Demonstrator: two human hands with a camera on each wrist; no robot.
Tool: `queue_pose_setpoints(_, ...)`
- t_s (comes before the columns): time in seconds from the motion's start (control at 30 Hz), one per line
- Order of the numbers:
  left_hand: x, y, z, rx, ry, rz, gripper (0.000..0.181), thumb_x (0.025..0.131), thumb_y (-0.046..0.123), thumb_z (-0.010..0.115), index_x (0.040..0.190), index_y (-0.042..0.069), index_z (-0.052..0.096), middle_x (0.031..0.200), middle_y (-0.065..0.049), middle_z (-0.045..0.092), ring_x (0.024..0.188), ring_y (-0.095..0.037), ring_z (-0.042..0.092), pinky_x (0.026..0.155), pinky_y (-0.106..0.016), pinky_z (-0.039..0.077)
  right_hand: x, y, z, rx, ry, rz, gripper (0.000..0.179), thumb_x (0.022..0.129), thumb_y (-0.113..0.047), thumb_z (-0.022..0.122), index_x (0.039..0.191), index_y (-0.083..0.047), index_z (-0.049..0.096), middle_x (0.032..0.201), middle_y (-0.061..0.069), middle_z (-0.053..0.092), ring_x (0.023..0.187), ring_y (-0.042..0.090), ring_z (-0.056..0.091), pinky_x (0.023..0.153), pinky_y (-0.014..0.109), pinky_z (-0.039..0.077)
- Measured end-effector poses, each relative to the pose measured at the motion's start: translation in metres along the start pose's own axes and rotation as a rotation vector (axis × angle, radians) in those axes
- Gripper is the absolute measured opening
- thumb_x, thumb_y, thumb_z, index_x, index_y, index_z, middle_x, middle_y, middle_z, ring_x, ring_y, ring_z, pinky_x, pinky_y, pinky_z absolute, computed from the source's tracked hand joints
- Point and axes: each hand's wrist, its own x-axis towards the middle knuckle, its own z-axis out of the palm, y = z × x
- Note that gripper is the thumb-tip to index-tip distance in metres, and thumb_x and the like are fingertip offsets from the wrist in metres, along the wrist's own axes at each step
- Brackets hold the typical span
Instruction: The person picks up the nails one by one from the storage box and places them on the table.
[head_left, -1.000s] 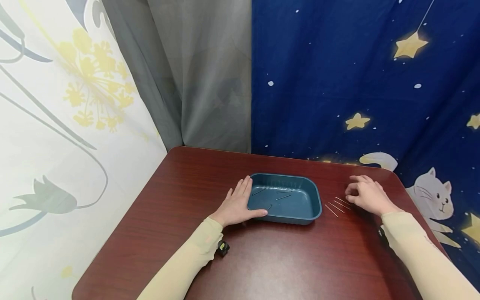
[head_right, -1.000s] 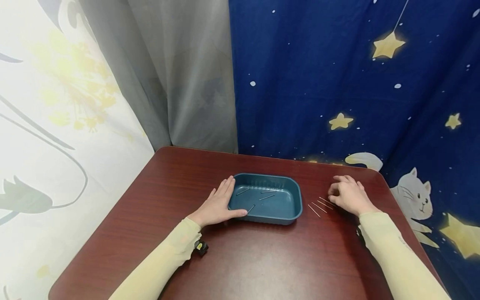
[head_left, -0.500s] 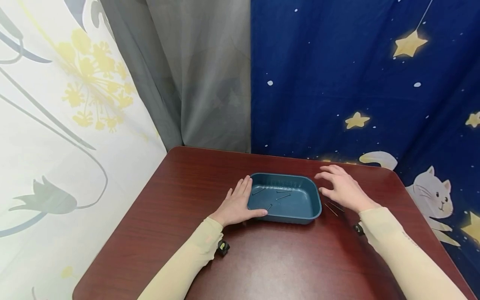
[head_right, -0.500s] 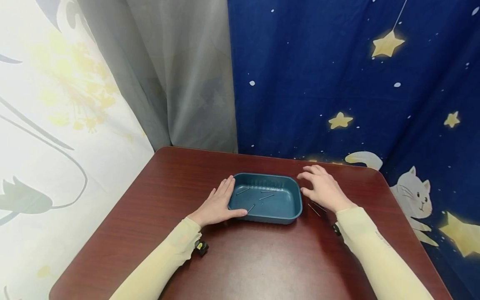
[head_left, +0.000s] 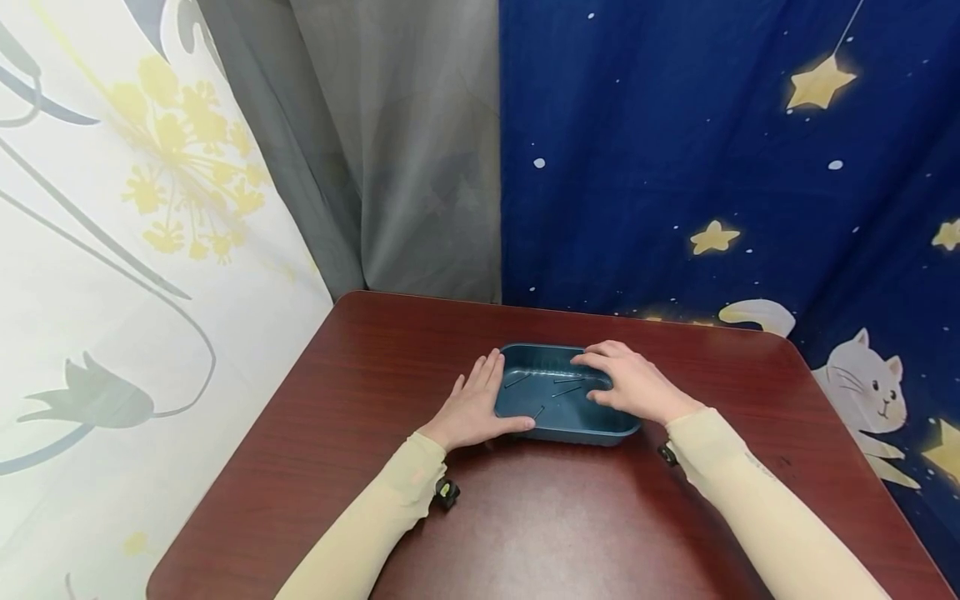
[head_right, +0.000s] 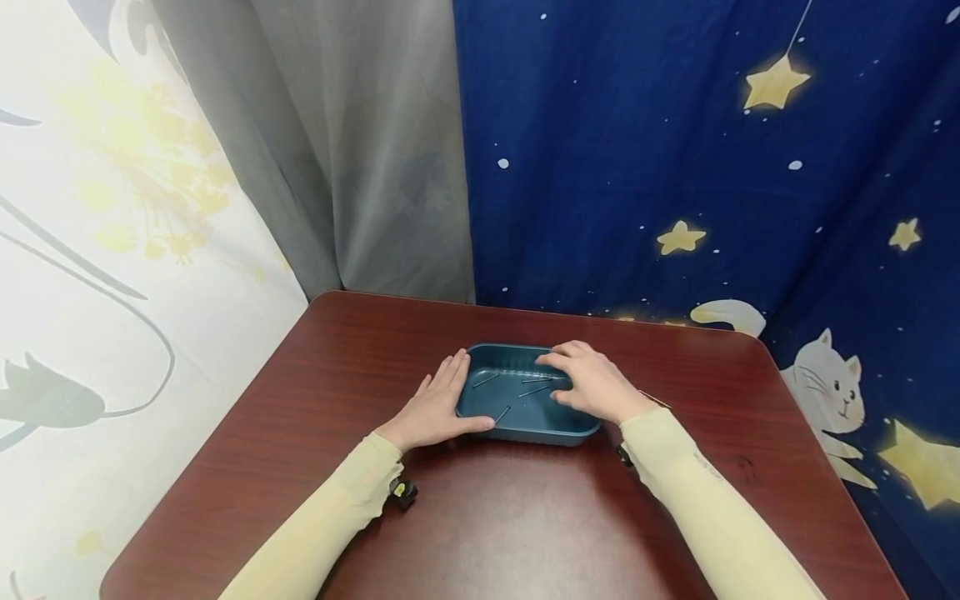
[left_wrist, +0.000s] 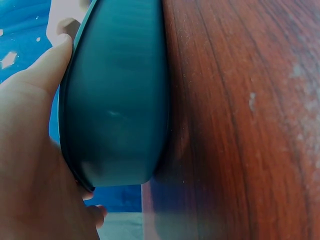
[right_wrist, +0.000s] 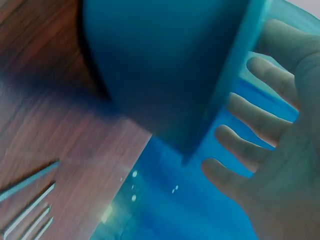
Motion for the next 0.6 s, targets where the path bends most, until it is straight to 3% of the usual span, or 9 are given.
queue_pose_setpoints(0.2, 0.000, 0.000, -0.001, 0.005, -0.009, -0.012, 0.128, 0.074, 0.092, 0.048, 0.163, 0.013, 0.001, 0.169, 0.001, -0.005, 0.154, -0.024, 0.000, 0.118, -0.059, 0.014, 0.012, -0.016, 0.014, -0.033, -0.035, -0.055, 0.062, 0.079, -0.029, 0.088, 0.136, -0.025, 0.064, 0.138, 0.007, 0.056, 0.128, 0.029, 0.046, 0.099, 0.058, 0.045)
queue_pose_setpoints(0.47, 0.001, 0.000, 0.000, 0.003, -0.004, -0.003, 0.125, 0.077, 0.089, 0.050, 0.163, 0.012, 0.001, 0.169, -0.001, -0.004, 0.154, -0.024, 0.000, 0.117, -0.060, 0.014, 0.022, -0.033, 0.026, -0.108, -0.023, -0.149, 0.059, 0.078, -0.031, 0.088, 0.133, -0.021, 0.068, 0.139, 0.013, 0.058, 0.138, 0.041, 0.040, 0.103, 0.064, 0.038)
queue_pose_setpoints(0.6, 0.000, -0.001, 0.000, 0.004, -0.001, 0.004, 0.127, 0.075, 0.092, 0.046, 0.163, 0.012, 0.002, 0.169, -0.002, -0.003, 0.154, -0.025, 0.001, 0.117, -0.061, 0.015, 0.025, -0.039, 0.032, -0.099, -0.051, -0.155, 0.058, 0.078, -0.032, 0.088, 0.132, -0.021, 0.069, 0.139, 0.013, 0.058, 0.135, 0.037, 0.043, 0.100, 0.064, 0.041)
